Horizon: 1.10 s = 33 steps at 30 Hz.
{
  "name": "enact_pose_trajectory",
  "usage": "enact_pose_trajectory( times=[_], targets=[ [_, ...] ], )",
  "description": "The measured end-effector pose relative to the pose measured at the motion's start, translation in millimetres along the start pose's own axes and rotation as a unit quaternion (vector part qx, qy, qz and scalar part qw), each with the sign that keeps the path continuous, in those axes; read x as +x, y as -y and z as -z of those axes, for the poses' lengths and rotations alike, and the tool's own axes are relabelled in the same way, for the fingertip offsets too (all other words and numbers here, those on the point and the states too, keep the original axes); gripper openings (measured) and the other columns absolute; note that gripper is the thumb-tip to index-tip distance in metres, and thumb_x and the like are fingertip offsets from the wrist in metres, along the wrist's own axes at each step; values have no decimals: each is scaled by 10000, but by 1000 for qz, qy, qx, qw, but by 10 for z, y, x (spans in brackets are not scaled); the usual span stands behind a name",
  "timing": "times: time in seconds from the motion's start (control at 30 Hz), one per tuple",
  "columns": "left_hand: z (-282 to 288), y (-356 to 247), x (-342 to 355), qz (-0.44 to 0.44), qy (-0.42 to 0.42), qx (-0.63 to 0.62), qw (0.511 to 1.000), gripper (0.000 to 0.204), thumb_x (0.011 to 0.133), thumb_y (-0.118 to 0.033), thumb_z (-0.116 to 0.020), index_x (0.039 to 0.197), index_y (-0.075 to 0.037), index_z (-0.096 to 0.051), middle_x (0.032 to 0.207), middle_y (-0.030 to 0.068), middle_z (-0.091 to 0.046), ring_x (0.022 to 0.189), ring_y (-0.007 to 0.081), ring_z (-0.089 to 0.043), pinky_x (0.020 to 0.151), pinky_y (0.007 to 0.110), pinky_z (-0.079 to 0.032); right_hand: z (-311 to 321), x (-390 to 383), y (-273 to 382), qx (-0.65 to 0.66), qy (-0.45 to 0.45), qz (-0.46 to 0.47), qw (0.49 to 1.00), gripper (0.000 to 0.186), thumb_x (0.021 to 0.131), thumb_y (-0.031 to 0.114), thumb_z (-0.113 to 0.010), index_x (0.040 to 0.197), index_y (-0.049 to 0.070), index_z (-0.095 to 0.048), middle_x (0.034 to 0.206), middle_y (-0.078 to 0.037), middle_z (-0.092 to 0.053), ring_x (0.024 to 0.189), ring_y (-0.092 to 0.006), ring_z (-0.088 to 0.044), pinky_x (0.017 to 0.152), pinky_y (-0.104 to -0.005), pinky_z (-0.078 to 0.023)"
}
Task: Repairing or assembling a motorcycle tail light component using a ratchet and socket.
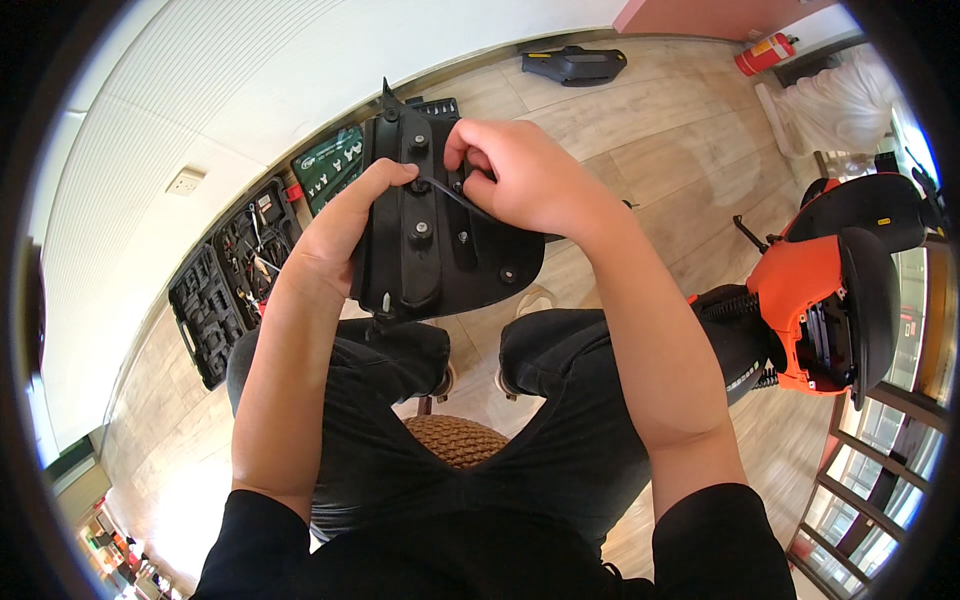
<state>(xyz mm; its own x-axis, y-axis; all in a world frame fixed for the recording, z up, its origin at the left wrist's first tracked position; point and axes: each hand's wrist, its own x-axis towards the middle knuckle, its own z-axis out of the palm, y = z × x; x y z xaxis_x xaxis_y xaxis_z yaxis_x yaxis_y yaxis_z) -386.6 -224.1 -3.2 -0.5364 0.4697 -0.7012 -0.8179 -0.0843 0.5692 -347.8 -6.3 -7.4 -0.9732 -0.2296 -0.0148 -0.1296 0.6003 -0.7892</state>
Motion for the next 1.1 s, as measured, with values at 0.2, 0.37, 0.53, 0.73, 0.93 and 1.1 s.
enact_pose_trajectory(
  times=[0.2, 0.37, 0.53, 0.73, 0.93, 1.1],
  targets=[
    [-43, -20, -32, -12, 11, 5, 1000, 316, 923, -242, -703, 1105, 16, -685, 956, 90, -739, 791, 192, -730, 744, 329, -622, -23, 8, -97, -97, -14, 54, 994, 123, 845, -8, -698, 963, 13, -667, 725, -66, -552, 679, -178, -506, 631, -333, -437],
    [-2, -25, -19, -5, 11, 24, 1000, 312, 933, -259, -686, 1096, 8, -687, 948, 86, -743, 777, 179, -727, 731, 320, -618, 23, 41, -23, -37, 52, 3, 998, 106, 849, 44, -675, 948, 10, -697, 765, -136, -674, 709, -276, -644, 668, -374, -502],
    [43, -43, 39, 6, 43, 16, 999, 309, 944, -278, -666, 1085, -3, -687, 937, 81, -747, 756, 173, -730, 711, 315, -621, 54, 36, -68, -20, -17, -56, 998, 156, 852, 85, -703, 986, 7, -718, 743, -116, -668, 678, -226, -624, 651, -354, -494],
    [69, 12, 82, 16, 57, 4, 998, 312, 943, -279, -658, 1095, -8, -688, 936, 85, -754, 751, 174, -738, 710, 318, -632, 68, 49, 2, -103, 82, -70, 989, 169, 866, 121, -731, 999, 18, -725, 725, -103, -647, 670, -225, -596, 651, -356, -490],
    [113, 57, 170, 10, 65, 10, 998, 379, 917, -362, -698, 1072, -18, -717, 936, 97, -763, 724, 167, -737, 679, 292, -619, 22, 32, -94, -5, 87, -76, 993, 149, 882, 80, -787, 978, 12, -695, 649, -38, -519, 628, -174, -473, 603, -333, -417],
    [95, -10, 122, 30, 53, 13, 998, 304, 933, -291, -673, 1081, -29, -710, 944, 87, -762, 764, 179, -740, 737, 330, -634, 34, 25, -66, -57, 46, -43, 996, 125, 869, 57, -722, 986, 20, -699, 708, -75, -586, 667, -212, -541, 632, -348, -455]
  ],
)
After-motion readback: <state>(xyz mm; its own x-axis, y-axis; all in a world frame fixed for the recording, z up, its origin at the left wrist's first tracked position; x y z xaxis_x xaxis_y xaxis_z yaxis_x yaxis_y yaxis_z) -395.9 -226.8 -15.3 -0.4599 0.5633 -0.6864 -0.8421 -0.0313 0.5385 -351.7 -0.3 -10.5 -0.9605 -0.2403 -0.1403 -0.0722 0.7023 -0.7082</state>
